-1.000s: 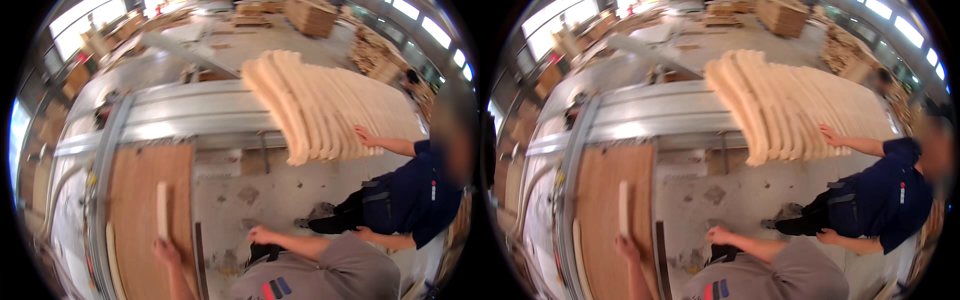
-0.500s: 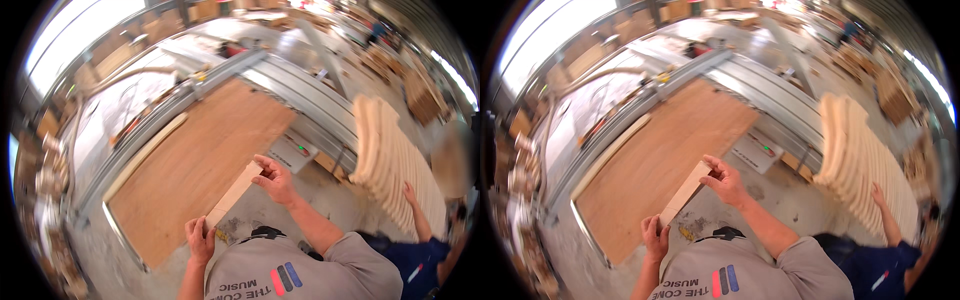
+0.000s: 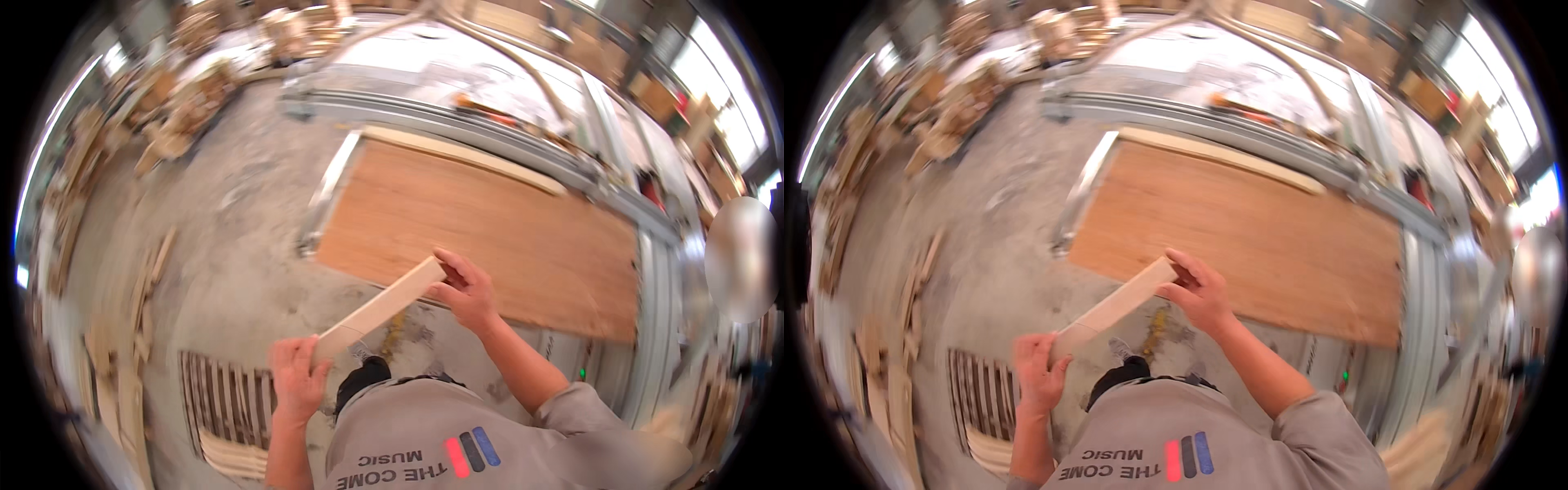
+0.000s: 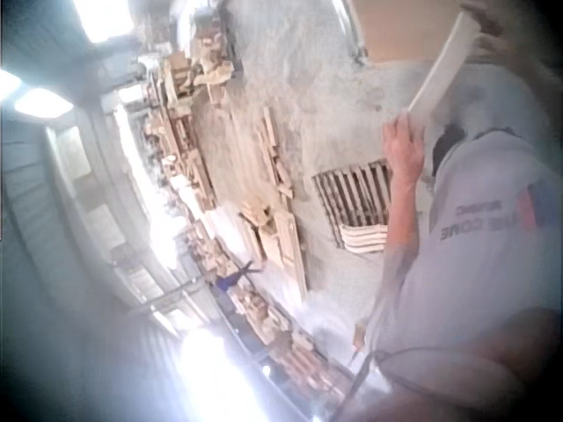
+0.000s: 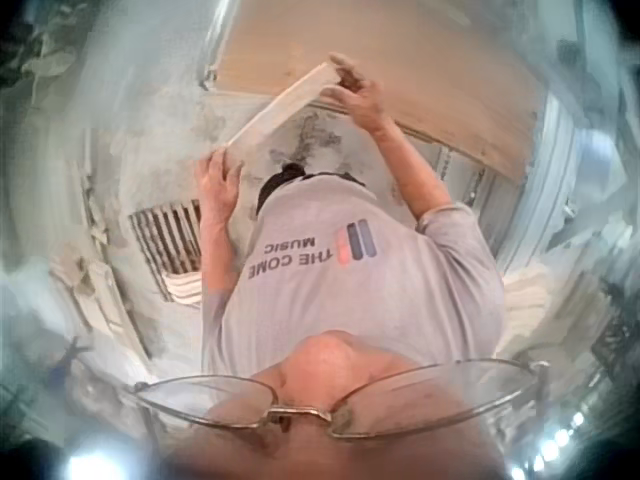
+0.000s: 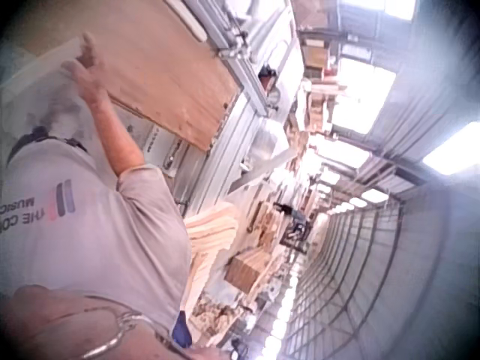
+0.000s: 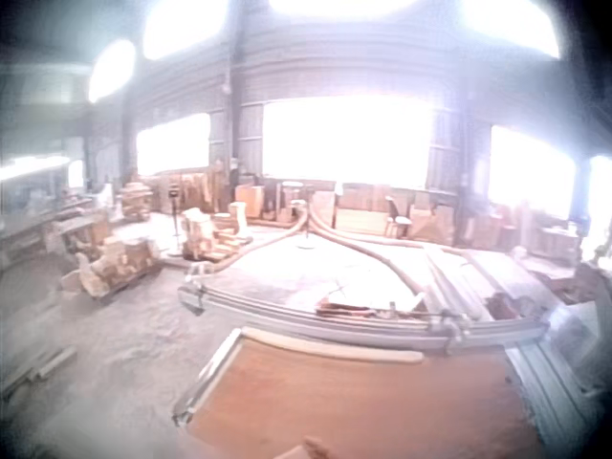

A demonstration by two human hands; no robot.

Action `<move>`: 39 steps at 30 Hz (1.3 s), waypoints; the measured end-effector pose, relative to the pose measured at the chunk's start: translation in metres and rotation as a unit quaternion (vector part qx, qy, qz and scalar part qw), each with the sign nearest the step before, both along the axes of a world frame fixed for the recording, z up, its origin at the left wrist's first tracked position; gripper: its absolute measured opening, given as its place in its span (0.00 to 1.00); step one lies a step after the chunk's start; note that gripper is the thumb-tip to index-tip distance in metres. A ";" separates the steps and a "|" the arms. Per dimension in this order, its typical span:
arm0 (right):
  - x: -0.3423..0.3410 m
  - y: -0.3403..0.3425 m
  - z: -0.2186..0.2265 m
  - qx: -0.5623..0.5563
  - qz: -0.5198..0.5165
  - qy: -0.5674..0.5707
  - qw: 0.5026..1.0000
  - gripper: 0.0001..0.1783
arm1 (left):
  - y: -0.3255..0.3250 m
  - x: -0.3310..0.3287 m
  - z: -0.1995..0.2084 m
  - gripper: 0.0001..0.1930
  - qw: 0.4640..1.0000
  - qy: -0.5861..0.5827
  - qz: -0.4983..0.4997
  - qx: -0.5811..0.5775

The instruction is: The person uses a sliding table saw to cut wood pieces, holds a finished piece to a template, and then hands the piece to a forklift driver.

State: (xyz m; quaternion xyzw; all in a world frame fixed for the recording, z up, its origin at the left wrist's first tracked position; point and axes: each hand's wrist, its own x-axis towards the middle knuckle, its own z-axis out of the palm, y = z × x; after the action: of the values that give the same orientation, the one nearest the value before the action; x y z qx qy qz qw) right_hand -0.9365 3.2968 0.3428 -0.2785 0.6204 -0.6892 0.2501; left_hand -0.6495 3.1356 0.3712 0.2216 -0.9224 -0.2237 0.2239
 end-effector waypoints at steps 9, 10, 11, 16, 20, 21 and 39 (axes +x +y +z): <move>0.073 -0.192 -0.025 0.011 0.143 0.109 0.984 0.23 | -0.048 0.106 -0.039 0.22 0.962 0.030 0.244 0.123; 0.087 -0.218 -0.026 -0.013 0.155 0.080 0.985 0.21 | -0.060 0.120 -0.039 0.22 0.955 0.033 0.262 0.138; 0.093 -0.244 -0.029 0.006 0.166 0.111 0.980 0.22 | -0.071 0.129 -0.041 0.22 0.953 0.045 0.276 0.116; 0.144 -0.368 -0.026 0.020 0.354 0.039 0.934 0.28 | -0.129 0.172 -0.029 0.22 0.919 0.065 0.341 0.187; 0.184 -0.452 -0.020 0.049 0.520 -0.031 0.852 0.30 | -0.167 0.206 -0.035 0.21 0.896 0.074 0.369 0.235; 0.190 -0.477 -0.033 0.040 0.550 -0.059 0.832 0.30 | -0.181 0.211 -0.038 0.21 0.889 0.083 0.375 0.249; 0.244 -1.037 -0.035 0.021 0.459 -0.122 0.880 0.21 | -0.654 0.239 -0.084 0.20 0.721 0.161 0.480 0.473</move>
State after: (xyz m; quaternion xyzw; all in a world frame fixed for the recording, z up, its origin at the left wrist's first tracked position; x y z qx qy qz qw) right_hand -0.6927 2.2594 0.3078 -0.4403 0.4021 -0.5122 0.6181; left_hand -0.4104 2.4818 0.2875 0.6721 -0.4173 -0.5257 0.3127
